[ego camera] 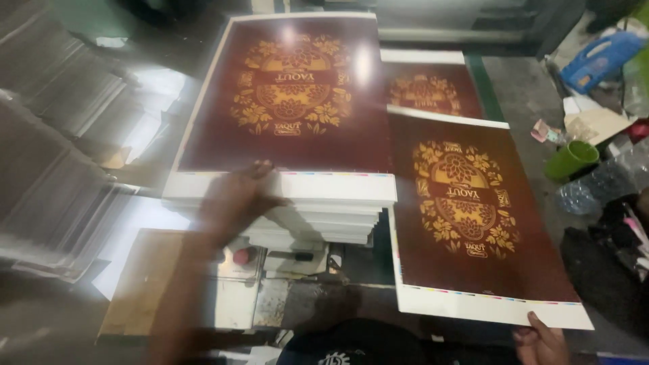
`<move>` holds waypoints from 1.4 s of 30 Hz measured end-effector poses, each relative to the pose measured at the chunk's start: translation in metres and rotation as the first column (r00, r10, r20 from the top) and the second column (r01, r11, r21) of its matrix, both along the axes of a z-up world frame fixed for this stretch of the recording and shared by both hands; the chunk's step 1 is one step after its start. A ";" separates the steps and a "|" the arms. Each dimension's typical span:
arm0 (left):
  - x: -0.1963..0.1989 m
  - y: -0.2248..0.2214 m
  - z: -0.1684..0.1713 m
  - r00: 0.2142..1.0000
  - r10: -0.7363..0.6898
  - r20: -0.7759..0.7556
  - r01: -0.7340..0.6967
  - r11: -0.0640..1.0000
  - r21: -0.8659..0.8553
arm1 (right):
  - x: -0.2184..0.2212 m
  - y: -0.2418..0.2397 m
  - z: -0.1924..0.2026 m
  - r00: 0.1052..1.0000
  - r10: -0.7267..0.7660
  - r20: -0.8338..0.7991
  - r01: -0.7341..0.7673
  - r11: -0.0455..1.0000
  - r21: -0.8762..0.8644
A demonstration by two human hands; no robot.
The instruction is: Flipping and stacking large printed paper sheets on a production table.
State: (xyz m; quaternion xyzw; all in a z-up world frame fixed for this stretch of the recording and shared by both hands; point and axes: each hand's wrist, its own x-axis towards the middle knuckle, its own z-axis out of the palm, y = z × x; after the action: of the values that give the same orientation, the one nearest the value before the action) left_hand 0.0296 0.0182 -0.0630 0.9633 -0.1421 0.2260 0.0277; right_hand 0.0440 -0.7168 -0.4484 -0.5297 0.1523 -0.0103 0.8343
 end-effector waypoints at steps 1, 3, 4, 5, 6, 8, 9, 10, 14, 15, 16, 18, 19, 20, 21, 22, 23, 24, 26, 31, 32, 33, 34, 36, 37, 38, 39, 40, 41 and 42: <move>0.000 -0.002 0.018 1.000 -0.007 -0.016 0.007 1.000 0.004 | -0.009 0.018 0.023 1.000 -0.007 -0.016 0.007 1.000 0.004; 0.001 -0.009 0.050 0.951 0.142 -0.273 -0.124 0.989 0.084 | -0.031 0.051 0.068 0.978 -0.167 -0.127 0.148 0.978 -0.146; 0.002 -0.012 0.061 0.945 0.133 -0.297 -0.111 0.990 0.090 | -0.029 0.041 0.051 0.972 -0.177 -0.153 0.155 0.977 -0.147; 0.002 -0.015 0.070 0.912 0.169 -0.374 -0.100 0.975 0.198 | -0.037 0.030 0.033 0.992 -0.125 -0.028 0.122 0.988 -0.095; 0.004 -0.019 0.078 0.872 0.210 -0.441 -0.075 0.950 0.304 | -0.045 0.020 0.013 0.992 -0.078 0.101 0.084 0.995 -0.048; 0.003 -0.002 0.075 0.942 0.006 -0.337 0.075 0.972 0.225 | -0.050 0.023 0.019 0.994 -0.081 0.067 0.086 0.994 -0.066; 0.004 0.008 0.074 0.969 -0.179 -0.169 0.206 0.967 0.153 | -0.047 0.025 0.022 0.995 -0.066 0.074 0.072 0.994 -0.083; -0.003 -0.003 0.082 0.961 -0.191 -0.199 0.223 0.964 0.149 | -0.053 0.025 0.020 0.996 -0.079 0.043 0.082 0.993 -0.083; -0.020 -0.006 0.063 0.982 0.096 0.165 -0.123 0.978 0.167 | -0.060 0.054 0.051 0.997 -0.058 0.056 0.063 0.995 -0.081; -0.020 0.005 0.044 0.967 0.192 0.165 -0.214 0.969 0.126 | -0.054 0.067 0.069 0.999 -0.038 0.032 0.040 0.996 -0.077; -0.031 -0.009 0.044 0.969 0.186 0.162 -0.208 0.969 0.134 | -0.051 0.074 0.071 0.999 -0.044 0.027 0.046 0.996 -0.070; -0.052 -0.037 0.044 0.984 0.141 0.108 -0.149 0.986 0.072 | -0.043 0.086 0.078 0.999 -0.041 0.021 0.042 0.997 -0.063; -0.053 -0.047 0.044 0.985 0.137 0.107 -0.145 0.987 0.073 | -0.034 0.087 0.072 0.999 -0.045 0.020 0.046 0.997 -0.062; -0.055 -0.056 0.045 0.989 0.050 0.139 -0.056 0.998 0.041 | -0.026 0.087 0.066 0.999 -0.034 -0.004 0.033 0.994 -0.106; -0.057 -0.065 0.046 0.984 -0.033 0.178 0.031 0.999 0.011 | -0.014 0.088 0.062 0.999 -0.021 -0.025 0.017 0.989 -0.149; -0.057 -0.066 0.045 0.983 -0.034 0.179 0.033 0.999 0.011 | -0.005 0.092 0.065 0.999 -0.022 -0.024 0.018 0.989 -0.150; -0.058 -0.068 0.044 0.982 -0.046 0.183 0.045 0.999 0.006 | 0.004 0.095 0.067 1.000 -0.017 -0.012 0.015 0.986 -0.167; -0.059 -0.070 0.042 0.981 -0.057 0.187 0.058 0.998 0.002 | 0.014 0.099 0.070 1.000 -0.011 0.001 0.011 0.983 -0.184; -0.059 -0.063 0.032 0.993 0.108 0.046 -0.095 0.971 -0.220 | 0.033 0.108 0.082 1.000 -0.006 -0.012 0.003 0.984 -0.180; -0.061 -0.051 0.035 0.871 0.378 -0.313 -0.480 0.789 -0.383 | 0.061 0.121 0.098 0.988 -0.013 -0.154 -0.005 0.993 -0.117; -0.062 -0.043 0.030 0.929 0.349 -0.127 -0.370 0.894 -0.253 | 0.055 0.123 0.104 0.988 -0.017 -0.154 -0.008 0.987 -0.163; -0.060 -0.036 0.025 0.959 0.277 0.062 -0.270 0.958 -0.095 | 0.054 0.125 0.110 0.989 -0.020 -0.147 -0.011 0.978 -0.208; -0.061 -0.042 0.030 0.959 0.273 0.074 -0.266 0.959 -0.096 | 0.049 0.123 0.100 0.991 -0.023 -0.135 -0.005 0.979 -0.206; -0.066 -0.054 0.041 0.933 0.049 0.357 -0.031 0.998 -0.055 | 0.039 0.119 0.079 0.989 -0.076 -0.126 0.044 0.971 -0.236; -0.063 -0.059 0.036 0.927 0.049 0.371 -0.031 0.998 -0.055 | 0.033 0.124 0.072 0.991 -0.075 -0.111 0.047 0.971 -0.234; -0.059 -0.063 0.031 0.923 -0.068 0.379 0.097 0.994 -0.059 | 0.026 0.129 0.065 0.998 -0.022 -0.059 0.009 0.978 -0.208; -0.054 -0.067 0.027 0.900 -0.181 0.397 0.221 0.974 -0.056 | 0.028 0.136 0.060 0.999 0.034 0.006 -0.032 0.982 -0.185; -0.049 -0.085 0.028 0.889 -0.177 0.421 0.217 0.975 -0.048 | 0.029 0.159 0.092 0.999 0.039 0.033 -0.032 0.983 -0.183; -0.046 -0.104 0.028 0.907 -0.196 0.373 0.241 0.967 -0.078 | 0.025 0.183 0.122 0.996 0.082 0.026 -0.076 0.981 -0.177; -0.042 -0.122 0.029 0.921 -0.217 0.324 0.264 0.958 -0.108 | 0.020 0.206 0.152 0.992 0.125 0.020 -0.120 0.978 -0.172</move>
State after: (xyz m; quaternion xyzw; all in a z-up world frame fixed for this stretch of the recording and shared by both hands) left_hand -0.0126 -0.1037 -0.0344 0.8865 -0.2447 0.3784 0.1050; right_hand 0.0639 -0.5108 -0.2960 -0.6073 0.1050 0.0202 0.7872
